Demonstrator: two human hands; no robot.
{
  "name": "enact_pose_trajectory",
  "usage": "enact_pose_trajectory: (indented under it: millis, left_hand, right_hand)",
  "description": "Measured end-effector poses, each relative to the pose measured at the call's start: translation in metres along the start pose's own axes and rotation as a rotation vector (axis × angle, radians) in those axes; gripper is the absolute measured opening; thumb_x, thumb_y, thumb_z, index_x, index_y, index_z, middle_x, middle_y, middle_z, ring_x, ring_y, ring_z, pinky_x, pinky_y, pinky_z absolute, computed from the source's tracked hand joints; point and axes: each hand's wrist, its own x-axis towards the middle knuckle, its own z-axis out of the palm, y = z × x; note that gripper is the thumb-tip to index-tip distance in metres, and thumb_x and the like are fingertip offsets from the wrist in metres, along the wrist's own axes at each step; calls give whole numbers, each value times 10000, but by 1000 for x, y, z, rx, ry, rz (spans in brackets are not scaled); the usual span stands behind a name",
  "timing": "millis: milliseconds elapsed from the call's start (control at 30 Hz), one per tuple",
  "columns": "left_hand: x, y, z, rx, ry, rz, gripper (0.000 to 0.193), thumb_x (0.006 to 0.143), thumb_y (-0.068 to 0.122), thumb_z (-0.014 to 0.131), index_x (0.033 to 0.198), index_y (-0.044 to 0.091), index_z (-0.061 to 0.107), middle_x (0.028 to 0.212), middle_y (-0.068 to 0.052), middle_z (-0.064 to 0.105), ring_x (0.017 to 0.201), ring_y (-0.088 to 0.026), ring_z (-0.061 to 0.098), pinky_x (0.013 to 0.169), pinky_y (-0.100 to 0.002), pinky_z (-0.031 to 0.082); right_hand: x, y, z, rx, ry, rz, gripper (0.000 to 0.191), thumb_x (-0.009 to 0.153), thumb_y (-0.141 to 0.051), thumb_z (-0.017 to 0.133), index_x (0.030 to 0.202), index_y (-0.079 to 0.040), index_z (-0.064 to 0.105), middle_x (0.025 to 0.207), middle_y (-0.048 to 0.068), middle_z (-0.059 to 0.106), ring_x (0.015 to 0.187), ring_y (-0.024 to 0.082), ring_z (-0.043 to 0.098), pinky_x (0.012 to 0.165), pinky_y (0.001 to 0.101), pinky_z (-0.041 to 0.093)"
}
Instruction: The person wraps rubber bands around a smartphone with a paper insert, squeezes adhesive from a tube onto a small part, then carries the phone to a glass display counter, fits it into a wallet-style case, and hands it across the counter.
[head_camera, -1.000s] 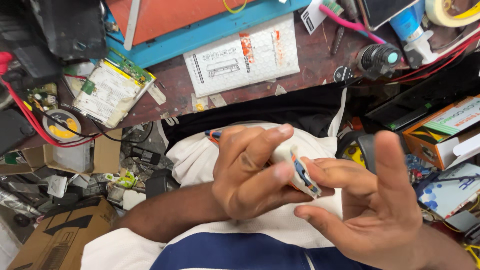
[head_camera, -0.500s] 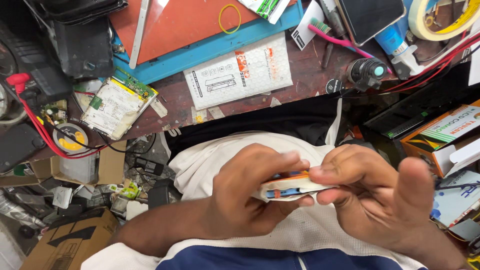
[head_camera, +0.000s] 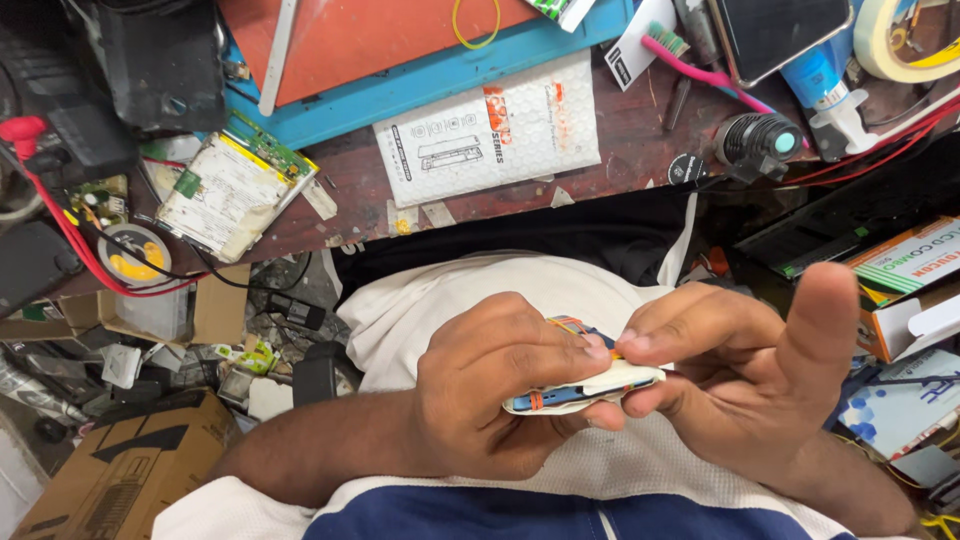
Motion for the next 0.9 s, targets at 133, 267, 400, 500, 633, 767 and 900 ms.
enact_pose_trajectory:
  millis: [133,267,400,500,633,767,900]
  left_hand:
    - [2,0,2,13,21,-38,398,892,219,921,1153,45,677,990,-66,734,797,-181,717,670,-277,535]
    - [6,3,2,-15,33,-94,382,899,224,911,1149,43,686,981,-75,737,738,-156,691,641,-261,523]
    - [9,2,1,-8,53,-103,345,908,210,901,1130,42,697,951,-70,735,711,-153,674,629,-257,510]
    - [10,1,-1,-8,48,-117,336,923,204,898,1133,35,697,942,-64,731,708,-153,673,632,-259,509]
    - [9,-1,-3,-8,48,-125,336,920,206,897,1130,34,698,942,-65,730,697,-152,664,625,-263,498]
    - [9,-2,-4,-17,48,-140,333,923,209,893,1136,37,703,944,-63,729,695,-150,657,626,-264,492]
    - [8,-4,-4,-26,49,-148,335,917,212,894,1133,37,707,927,-56,723,684,-148,645,623,-269,482]
  right_hand:
    - [0,2,2,-50,75,56,1245,843,-23,795,1606,-408,-110,1034,121,701,930,258,742,832,414,663]
    - [5,1,3,24,117,131,1278,823,-43,812,1567,-425,-155,996,93,667,894,230,731,799,396,668]
    - [10,0,4,34,117,154,1279,838,-33,802,1545,-438,-184,996,79,634,878,214,734,790,383,675]
    - [13,0,7,81,117,182,1274,859,-24,789,1534,-442,-207,1005,77,611,875,206,738,787,377,673]
    - [16,1,10,127,129,220,1265,868,-26,775,1524,-443,-222,1028,92,609,872,186,752,819,383,667]
    - [20,1,10,123,109,212,1244,870,-43,766,1527,-442,-213,1041,108,627,881,178,742,811,374,664]
    - [21,3,12,79,113,180,1201,876,-29,763,1569,-436,-129,1029,113,639,855,190,712,812,379,669]
